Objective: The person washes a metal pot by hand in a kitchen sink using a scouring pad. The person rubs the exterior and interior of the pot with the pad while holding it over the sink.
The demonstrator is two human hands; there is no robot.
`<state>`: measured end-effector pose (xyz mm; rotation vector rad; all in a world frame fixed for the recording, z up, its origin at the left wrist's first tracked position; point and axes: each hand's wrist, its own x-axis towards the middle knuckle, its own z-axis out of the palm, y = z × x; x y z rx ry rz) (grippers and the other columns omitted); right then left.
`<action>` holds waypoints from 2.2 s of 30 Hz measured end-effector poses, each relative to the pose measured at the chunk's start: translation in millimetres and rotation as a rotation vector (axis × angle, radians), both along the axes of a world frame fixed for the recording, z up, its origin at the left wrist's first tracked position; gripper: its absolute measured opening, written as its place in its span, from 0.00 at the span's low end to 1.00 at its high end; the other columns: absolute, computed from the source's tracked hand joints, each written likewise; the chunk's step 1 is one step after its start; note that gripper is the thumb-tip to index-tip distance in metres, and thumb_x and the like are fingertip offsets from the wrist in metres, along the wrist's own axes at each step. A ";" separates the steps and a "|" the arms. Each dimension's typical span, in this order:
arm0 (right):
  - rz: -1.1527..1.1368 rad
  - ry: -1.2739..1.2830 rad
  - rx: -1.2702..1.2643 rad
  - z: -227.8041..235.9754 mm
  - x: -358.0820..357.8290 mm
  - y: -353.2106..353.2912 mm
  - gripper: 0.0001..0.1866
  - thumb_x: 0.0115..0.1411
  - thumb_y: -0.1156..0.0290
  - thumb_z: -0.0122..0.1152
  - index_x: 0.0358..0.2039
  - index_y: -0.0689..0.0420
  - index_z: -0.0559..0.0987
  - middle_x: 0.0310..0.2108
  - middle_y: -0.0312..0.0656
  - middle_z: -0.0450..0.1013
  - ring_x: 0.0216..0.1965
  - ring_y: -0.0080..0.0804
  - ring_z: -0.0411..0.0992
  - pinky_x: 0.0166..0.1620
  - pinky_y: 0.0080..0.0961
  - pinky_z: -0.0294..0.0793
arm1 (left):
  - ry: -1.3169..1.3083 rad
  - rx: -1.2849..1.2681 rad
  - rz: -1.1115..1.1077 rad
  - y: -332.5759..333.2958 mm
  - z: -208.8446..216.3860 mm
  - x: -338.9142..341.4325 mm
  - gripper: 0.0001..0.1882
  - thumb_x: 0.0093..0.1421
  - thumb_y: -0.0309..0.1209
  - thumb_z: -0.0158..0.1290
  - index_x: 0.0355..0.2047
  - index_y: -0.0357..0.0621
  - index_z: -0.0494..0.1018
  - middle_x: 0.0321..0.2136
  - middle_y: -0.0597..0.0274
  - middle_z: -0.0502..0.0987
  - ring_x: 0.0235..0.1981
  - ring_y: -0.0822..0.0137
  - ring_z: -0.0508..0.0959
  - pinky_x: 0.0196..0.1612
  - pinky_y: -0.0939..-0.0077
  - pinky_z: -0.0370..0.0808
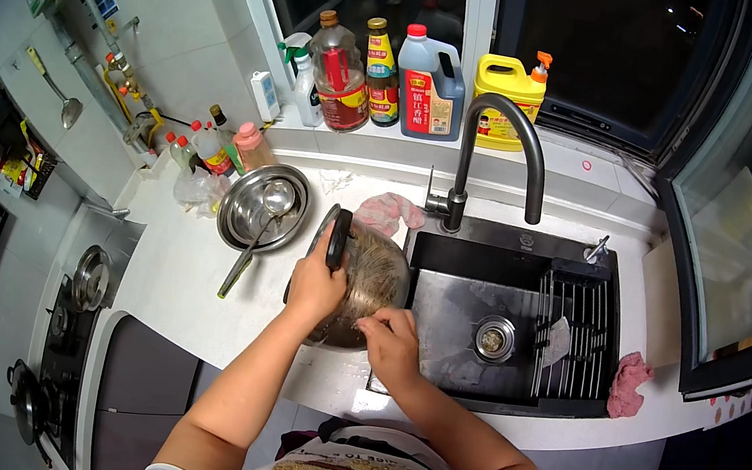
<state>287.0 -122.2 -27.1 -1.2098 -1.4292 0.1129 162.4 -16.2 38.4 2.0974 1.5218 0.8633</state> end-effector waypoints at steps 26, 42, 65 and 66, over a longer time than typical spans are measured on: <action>-0.229 0.150 -0.062 0.4 16.8 55.1 0.03 0.52 0.75 0.62 0.28 0.57 0.82 0.29 0.44 0.72 0.33 0.41 0.71 0.38 0.33 0.70 | 0.023 -0.030 0.011 29.8 -1.5 9.8 0.33 0.55 0.29 0.52 0.63 0.52 0.58 0.29 0.36 0.77 0.35 0.39 0.77 0.39 0.51 0.73; -0.208 0.243 -0.141 -6.4 19.5 53.2 0.03 0.53 0.75 0.61 0.28 0.58 0.81 0.29 0.44 0.72 0.33 0.40 0.72 0.35 0.32 0.71 | 0.050 -0.081 0.020 29.3 6.0 10.5 0.31 0.57 0.31 0.51 0.62 0.49 0.60 0.29 0.37 0.77 0.34 0.39 0.77 0.38 0.53 0.72; -0.012 0.099 0.018 18.3 34.3 89.3 0.03 0.50 0.76 0.63 0.27 0.58 0.81 0.27 0.43 0.70 0.32 0.42 0.68 0.35 0.33 0.70 | 0.043 -0.114 -0.043 50.7 21.5 14.3 0.25 0.57 0.32 0.53 0.56 0.47 0.67 0.32 0.36 0.76 0.38 0.37 0.75 0.41 0.53 0.72; 0.012 0.074 0.037 6.9 33.8 76.6 0.03 0.50 0.77 0.63 0.28 0.58 0.81 0.27 0.43 0.70 0.32 0.42 0.68 0.35 0.33 0.70 | 0.052 -0.121 -0.040 52.1 21.1 11.9 0.25 0.57 0.31 0.53 0.56 0.47 0.67 0.32 0.36 0.76 0.38 0.37 0.75 0.41 0.53 0.72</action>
